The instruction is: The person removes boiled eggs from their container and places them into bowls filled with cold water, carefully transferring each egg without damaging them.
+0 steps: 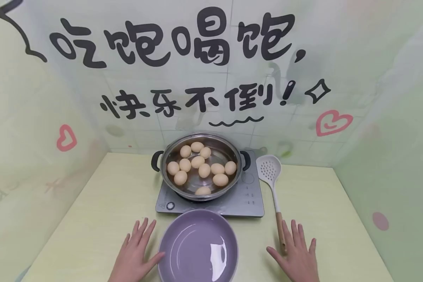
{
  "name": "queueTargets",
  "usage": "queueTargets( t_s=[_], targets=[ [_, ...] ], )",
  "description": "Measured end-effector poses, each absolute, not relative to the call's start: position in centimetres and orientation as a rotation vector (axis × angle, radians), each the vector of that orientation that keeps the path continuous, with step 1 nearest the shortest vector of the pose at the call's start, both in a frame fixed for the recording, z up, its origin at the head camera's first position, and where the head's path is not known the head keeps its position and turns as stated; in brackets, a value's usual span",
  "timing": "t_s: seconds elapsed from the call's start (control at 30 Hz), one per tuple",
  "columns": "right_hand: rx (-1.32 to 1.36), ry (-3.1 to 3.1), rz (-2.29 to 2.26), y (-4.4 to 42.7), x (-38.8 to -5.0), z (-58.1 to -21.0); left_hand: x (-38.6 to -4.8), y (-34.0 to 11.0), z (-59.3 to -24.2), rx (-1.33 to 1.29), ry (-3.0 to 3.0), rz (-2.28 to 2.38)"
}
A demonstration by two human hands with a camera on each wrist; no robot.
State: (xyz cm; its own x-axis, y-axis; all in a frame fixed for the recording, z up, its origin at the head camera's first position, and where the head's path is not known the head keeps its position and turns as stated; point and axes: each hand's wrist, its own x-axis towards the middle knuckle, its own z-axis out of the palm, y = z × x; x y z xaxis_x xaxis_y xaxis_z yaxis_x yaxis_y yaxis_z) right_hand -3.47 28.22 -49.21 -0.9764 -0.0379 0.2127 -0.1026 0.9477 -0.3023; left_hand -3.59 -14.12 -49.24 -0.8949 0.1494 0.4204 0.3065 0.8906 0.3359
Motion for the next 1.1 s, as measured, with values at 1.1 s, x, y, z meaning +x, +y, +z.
queueTargets(
  t_s=[1.1],
  targets=[
    [-0.292, -2.988, 0.795, 27.1, -8.9, -51.8, -8.4, -8.0, -48.6, -0.044, -2.638, -0.822]
  ],
)
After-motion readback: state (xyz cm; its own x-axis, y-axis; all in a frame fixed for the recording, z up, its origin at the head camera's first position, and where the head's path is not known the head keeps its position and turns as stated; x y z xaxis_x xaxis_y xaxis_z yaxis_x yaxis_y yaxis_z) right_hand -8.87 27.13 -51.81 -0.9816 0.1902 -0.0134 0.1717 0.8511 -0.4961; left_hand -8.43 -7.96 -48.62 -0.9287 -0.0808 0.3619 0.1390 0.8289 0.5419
